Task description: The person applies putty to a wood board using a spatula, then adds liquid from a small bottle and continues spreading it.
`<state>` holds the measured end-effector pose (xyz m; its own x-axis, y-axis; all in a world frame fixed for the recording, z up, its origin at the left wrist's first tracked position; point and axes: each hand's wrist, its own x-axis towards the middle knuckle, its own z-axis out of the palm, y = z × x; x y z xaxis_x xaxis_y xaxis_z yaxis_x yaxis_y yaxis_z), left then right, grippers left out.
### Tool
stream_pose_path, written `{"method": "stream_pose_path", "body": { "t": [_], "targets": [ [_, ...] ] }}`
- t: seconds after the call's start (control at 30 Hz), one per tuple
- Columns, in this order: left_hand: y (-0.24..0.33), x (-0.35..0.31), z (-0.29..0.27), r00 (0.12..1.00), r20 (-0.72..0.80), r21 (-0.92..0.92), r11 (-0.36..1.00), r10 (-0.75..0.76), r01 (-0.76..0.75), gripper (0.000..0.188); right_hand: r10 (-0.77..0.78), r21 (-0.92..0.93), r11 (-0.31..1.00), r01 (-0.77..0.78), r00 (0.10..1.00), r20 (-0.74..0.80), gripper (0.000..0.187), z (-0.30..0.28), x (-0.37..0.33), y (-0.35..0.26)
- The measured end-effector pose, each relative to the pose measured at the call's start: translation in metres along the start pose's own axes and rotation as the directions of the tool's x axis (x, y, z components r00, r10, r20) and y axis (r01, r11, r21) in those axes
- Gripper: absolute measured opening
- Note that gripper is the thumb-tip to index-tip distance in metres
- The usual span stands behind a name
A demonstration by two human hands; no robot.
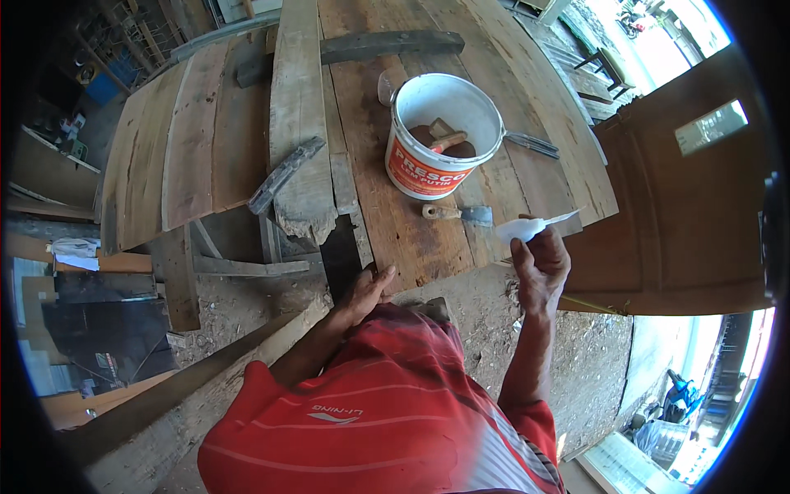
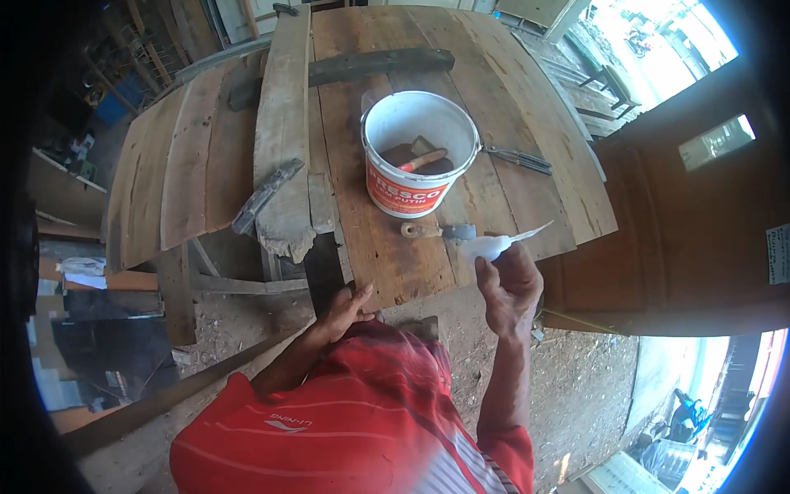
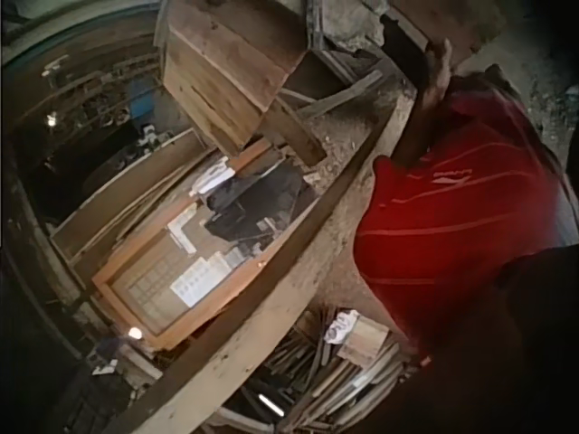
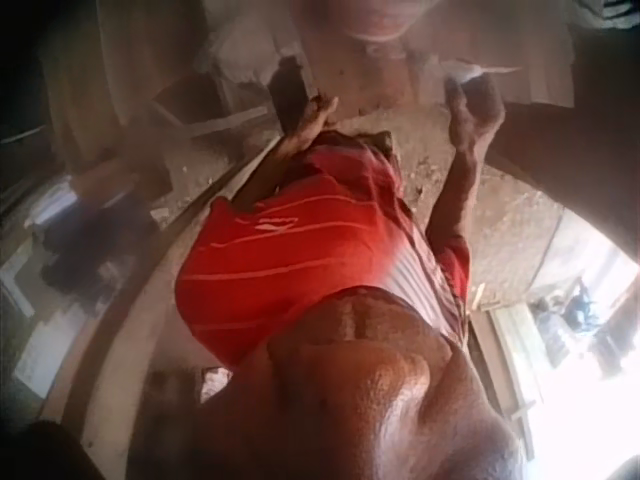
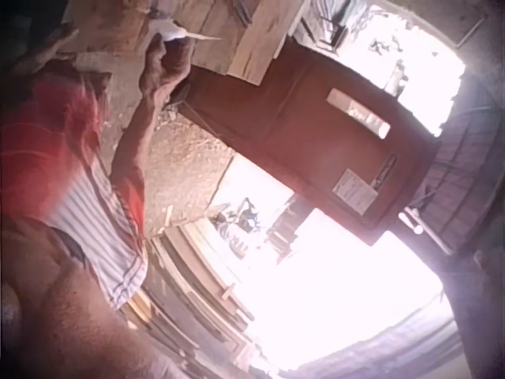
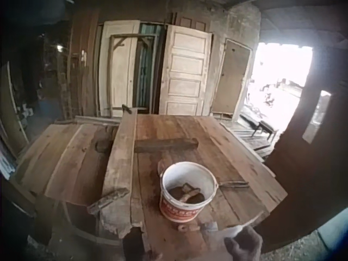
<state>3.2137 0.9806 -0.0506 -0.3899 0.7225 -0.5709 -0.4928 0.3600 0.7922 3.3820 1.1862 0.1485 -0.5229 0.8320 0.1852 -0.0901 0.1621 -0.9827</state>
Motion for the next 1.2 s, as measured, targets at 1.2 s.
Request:
{"method": "stream_pose_path", "body": {
  "t": [1.2],
  "targets": [
    [0.027,0.007,0.028,0.948,-0.286,0.049,0.99,0.14,-0.131,0.062,0.518,-0.515,0.507,0.691,0.234,0.823,0.017,0.146,0.292,0.056]
  ]
}}
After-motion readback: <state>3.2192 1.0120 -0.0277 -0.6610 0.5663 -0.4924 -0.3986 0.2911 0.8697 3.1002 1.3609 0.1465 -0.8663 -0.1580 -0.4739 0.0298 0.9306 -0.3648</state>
